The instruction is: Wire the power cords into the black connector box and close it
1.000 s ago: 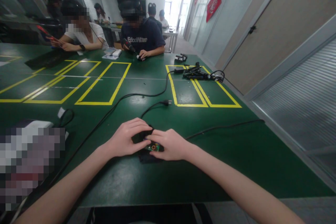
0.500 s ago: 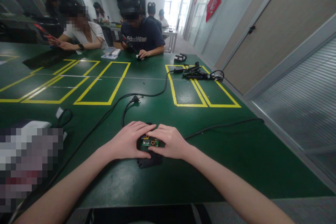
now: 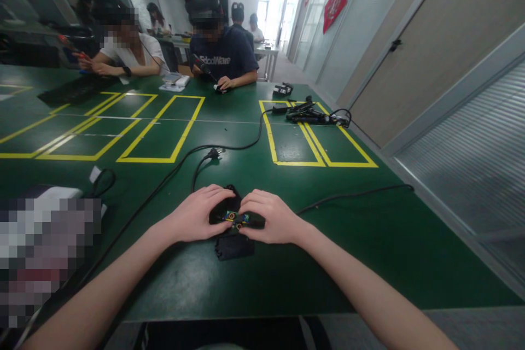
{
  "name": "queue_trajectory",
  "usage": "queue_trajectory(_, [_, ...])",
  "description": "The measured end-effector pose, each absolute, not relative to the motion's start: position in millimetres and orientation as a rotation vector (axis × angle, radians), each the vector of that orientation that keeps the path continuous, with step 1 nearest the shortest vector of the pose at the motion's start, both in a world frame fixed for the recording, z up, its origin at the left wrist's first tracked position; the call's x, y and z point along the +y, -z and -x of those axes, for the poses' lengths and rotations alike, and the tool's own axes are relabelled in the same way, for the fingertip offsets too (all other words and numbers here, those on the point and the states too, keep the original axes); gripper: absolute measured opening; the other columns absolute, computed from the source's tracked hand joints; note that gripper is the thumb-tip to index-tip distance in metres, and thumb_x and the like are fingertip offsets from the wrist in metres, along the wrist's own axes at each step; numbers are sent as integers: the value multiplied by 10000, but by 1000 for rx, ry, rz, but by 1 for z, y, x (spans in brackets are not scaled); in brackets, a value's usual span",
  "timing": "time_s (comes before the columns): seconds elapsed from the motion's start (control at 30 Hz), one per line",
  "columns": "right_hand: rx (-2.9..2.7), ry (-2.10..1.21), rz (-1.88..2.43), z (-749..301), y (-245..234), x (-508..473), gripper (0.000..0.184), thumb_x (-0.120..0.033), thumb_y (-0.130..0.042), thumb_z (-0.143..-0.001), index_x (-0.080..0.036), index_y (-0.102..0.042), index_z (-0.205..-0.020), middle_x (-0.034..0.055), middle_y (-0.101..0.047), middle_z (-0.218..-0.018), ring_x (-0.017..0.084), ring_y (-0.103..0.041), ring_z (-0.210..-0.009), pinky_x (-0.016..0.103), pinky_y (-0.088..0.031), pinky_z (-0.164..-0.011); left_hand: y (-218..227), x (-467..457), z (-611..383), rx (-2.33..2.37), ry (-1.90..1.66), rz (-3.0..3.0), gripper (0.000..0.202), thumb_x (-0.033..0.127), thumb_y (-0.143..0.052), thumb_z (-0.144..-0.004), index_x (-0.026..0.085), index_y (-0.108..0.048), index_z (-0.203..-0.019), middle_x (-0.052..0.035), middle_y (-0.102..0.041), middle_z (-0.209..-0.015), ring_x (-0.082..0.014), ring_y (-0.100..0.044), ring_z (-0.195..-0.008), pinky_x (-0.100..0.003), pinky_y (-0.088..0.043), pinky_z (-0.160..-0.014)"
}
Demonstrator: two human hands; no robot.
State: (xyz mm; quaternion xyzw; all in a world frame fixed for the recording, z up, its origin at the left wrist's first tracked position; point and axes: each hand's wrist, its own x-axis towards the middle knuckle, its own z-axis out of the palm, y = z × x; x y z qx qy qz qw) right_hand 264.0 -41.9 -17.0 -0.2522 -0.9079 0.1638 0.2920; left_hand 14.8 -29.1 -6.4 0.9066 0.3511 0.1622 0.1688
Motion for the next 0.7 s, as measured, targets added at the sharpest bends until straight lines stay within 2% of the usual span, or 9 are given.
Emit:
queue_trajectory(0.1, [-2437,-509,794,-267,19,-42,86,-276,-672,-932,-198,-677,-969,47,-696,-854,176,-652,-743,290,-513,-684,6,-29,-14,1027,-470,-2569,321,322,-733,-837,178,-651,-1111,-121,-736,-1144,-296,-661,-1076,-425,-566,-938])
queue_trajectory(0.23, [-2428,-640,922,-268,21,-43,166,-352,-665,-966,-192,-698,-936,-31,-596,-650,116,-517,-544,246,-401,-560,4,-31,-15,994,-470,-2610,306,421,-736,-870,174,-713,-1049,-134,-742,-1218,-306,-644,-1131,-427,-555,-992])
queue_trajectory(0.43, [-2346,-685,940,-262,25,-49,240,-396,-646,-993,-174,-735,-973,-29,-589,-631,111,-488,-526,251,-385,-550,2,-33,-16,988,-410,-2634,476,503,-768,-864,146,-733,-1176,-158,-729,-1284,-322,-634,-1161,-444,-553,-1011])
queue_trajectory(0.57, [-2344,-534,1009,-260,32,-46,236,-397,-624,-1020,-190,-735,-1027,-9,-627,-690,128,-544,-576,255,-415,-574,6,-34,-15,940,-455,-2603,676,494,-840,-797,207,-636,-1374,-122,-705,-1355,-316,-618,-1210,-452,-538,-1042])
queue_trajectory(0.7, [-2323,-385,1083,-259,37,-42,222,-395,-632,-1020,-199,-716,-1081,7,-652,-742,151,-589,-634,270,-447,-601,8,-34,-16,904,-450,-2554,765,440,-874,-772,231,-572,-1442,-110,-711,-1323,-298,-654,-1169,-434,-539,-1025])
